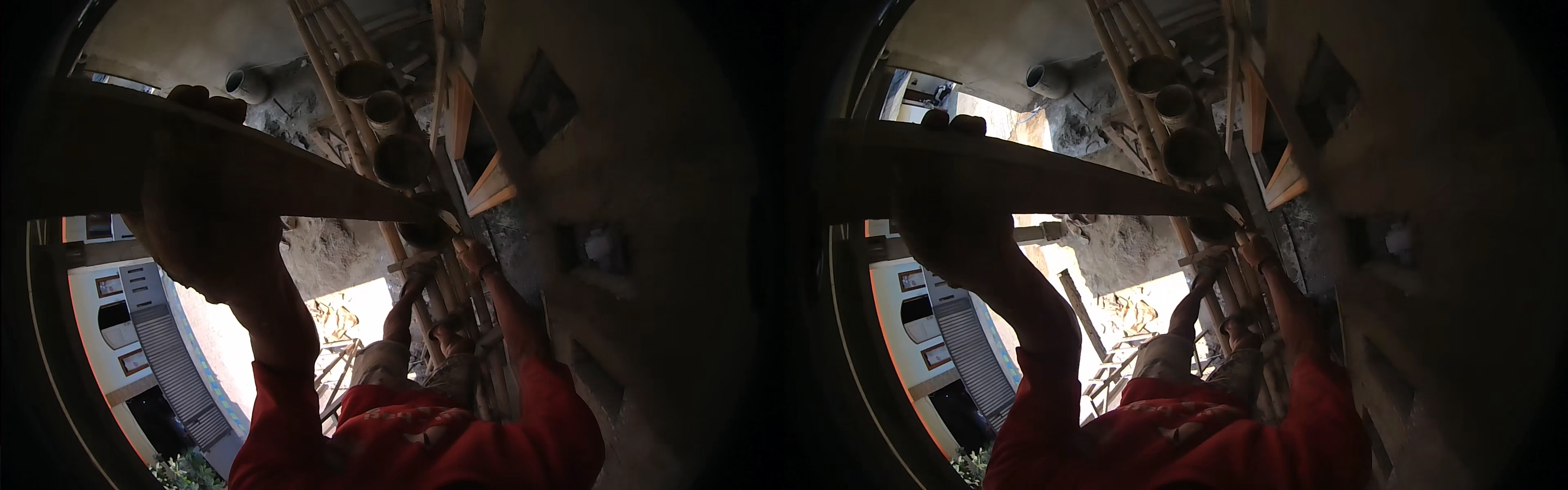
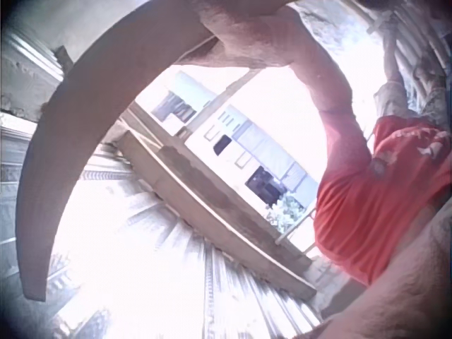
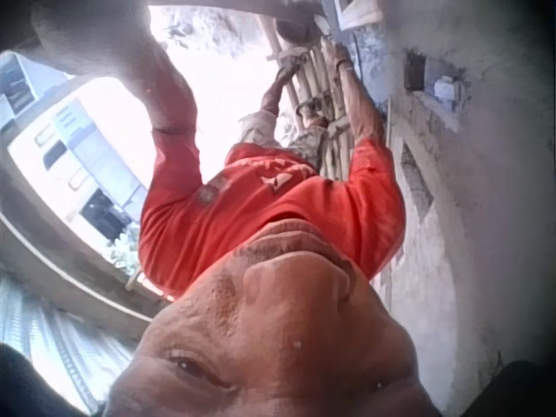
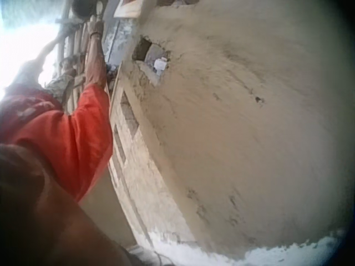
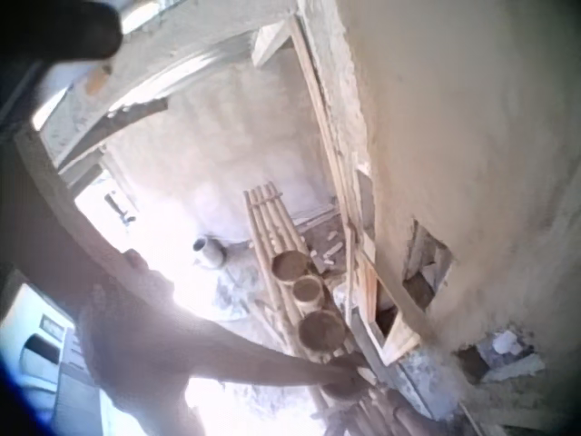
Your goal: The person uses a wooden straightedge to level wet plaster on a wall and scoops mortar from buckets using a trowel.
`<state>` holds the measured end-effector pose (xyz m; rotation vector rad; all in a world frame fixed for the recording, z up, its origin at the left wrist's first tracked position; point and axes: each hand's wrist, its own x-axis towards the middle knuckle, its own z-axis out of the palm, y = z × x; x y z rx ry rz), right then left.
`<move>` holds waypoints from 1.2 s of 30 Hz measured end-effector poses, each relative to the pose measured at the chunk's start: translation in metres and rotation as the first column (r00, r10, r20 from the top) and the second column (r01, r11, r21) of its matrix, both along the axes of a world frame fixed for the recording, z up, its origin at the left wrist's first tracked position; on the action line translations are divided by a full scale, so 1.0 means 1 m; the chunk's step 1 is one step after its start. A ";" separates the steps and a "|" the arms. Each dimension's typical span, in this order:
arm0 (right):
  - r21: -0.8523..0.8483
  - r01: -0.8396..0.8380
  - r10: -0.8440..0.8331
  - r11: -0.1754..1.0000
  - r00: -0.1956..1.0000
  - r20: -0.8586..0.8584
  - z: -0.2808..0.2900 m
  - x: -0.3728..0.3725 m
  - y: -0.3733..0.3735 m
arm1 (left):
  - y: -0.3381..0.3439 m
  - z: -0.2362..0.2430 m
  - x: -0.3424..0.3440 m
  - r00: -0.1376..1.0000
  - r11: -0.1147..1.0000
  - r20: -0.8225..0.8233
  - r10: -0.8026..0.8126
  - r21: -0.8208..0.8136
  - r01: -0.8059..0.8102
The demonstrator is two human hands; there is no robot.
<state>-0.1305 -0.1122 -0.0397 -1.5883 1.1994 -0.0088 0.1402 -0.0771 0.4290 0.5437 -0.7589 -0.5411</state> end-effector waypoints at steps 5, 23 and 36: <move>0.050 0.320 -0.321 0.946 0.902 0.288 0.070 0.009 0.031 | -0.041 0.011 -0.019 0.578 0.676 0.555 0.599 0.038 -0.736; 0.177 0.576 -0.594 0.798 0.702 0.393 0.058 0.185 0.149 | 0.001 0.033 -0.021 -0.419 -0.005 0.883 0.213 -0.428 -0.904; 0.467 0.606 -0.656 0.644 0.751 -0.070 -0.193 0.136 -0.011 | 0.032 0.110 0.011 -0.232 0.389 0.866 0.443 -0.419 -0.820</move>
